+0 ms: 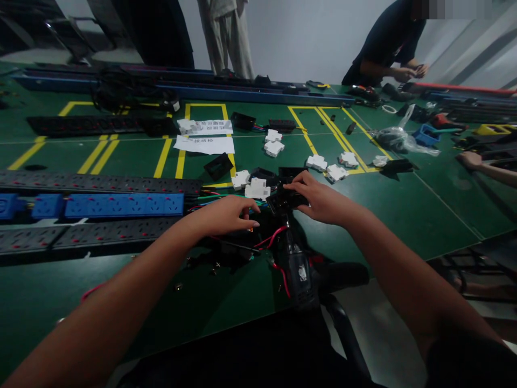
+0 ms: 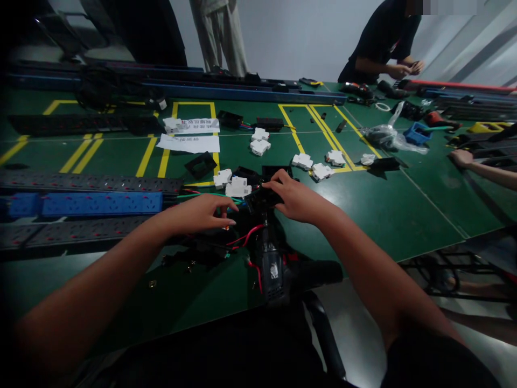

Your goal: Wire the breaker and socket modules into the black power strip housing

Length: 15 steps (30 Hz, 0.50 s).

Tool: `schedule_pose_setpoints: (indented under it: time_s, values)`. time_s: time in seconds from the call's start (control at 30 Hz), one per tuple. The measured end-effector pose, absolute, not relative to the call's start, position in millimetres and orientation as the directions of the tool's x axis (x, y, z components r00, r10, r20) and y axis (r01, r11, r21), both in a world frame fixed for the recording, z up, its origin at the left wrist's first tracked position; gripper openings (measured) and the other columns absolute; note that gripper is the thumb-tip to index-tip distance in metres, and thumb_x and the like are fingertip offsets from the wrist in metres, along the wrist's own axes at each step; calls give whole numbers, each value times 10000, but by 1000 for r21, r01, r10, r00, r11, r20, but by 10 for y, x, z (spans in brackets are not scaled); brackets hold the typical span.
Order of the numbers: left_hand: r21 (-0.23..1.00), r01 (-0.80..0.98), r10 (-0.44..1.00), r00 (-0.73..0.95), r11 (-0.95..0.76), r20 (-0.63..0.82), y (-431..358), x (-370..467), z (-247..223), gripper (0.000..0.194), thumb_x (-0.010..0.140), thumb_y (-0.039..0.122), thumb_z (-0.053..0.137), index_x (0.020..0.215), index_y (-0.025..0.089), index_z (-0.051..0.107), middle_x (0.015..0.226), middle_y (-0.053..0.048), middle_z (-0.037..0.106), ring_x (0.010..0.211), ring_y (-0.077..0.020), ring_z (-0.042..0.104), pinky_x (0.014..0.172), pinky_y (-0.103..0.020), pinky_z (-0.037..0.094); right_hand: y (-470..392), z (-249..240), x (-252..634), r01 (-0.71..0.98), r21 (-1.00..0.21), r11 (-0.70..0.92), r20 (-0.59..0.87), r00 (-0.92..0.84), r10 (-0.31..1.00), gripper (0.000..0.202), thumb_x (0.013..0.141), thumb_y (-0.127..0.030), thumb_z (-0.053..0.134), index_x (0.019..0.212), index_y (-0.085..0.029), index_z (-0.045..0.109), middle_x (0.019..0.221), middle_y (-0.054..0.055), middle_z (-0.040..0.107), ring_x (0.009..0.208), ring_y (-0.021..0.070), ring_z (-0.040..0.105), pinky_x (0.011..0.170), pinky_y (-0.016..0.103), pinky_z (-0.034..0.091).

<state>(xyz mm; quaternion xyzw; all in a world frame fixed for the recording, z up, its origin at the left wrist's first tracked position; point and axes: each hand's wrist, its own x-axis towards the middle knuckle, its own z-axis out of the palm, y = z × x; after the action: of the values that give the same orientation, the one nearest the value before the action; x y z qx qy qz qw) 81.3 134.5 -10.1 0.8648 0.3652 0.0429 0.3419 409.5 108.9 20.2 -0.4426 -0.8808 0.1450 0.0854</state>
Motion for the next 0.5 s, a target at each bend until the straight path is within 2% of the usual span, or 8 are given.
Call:
schedule_pose_setpoints:
  time_s: [0.17, 0.27, 0.4, 0.5]
  values:
    - [520, 648, 722, 687, -556, -84, 1477, 945, -156, 228, 901, 463, 731, 975, 255, 787, 891, -79, 776, 815, -276, 686, 742, -426, 500, 1118, 137, 4076, 762, -312, 567, 65, -578, 813, 658, 920, -162, 643, 1572, -205, 572, 1515, 151, 494, 1296, 293, 631, 1185, 479, 544]
    - [429, 682, 734, 676, -592, -63, 1519, 1025, -156, 188, 902, 429, 731, 857, 247, 746, 870, -89, 756, 813, -278, 665, 750, -442, 503, 1126, 90, 4096, 747, -343, 570, 87, -579, 811, 668, 897, -147, 654, 1558, -197, 567, 1509, 144, 502, 1349, 291, 608, 1223, 471, 520]
    - [296, 732, 757, 652, -614, -43, 1478, 1093, -93, 156, 926, 381, 732, 879, 233, 713, 924, -102, 752, 853, -277, 670, 754, -426, 500, 1144, -10, 4135, 677, -435, 594, 143, -599, 788, 697, 866, -81, 626, 1545, -211, 537, 1508, 131, 532, 1454, 284, 549, 1288, 481, 479]
    - [229, 779, 788, 611, -583, -72, 1435, 1128, -28, 135, 948, 335, 713, 1012, 216, 712, 998, -117, 771, 885, -272, 685, 759, -402, 491, 1160, -90, 4156, 626, -478, 616, 193, -609, 769, 748, 831, -37, 612, 1539, -257, 510, 1505, 114, 534, 1475, 284, 538, 1293, 511, 486]
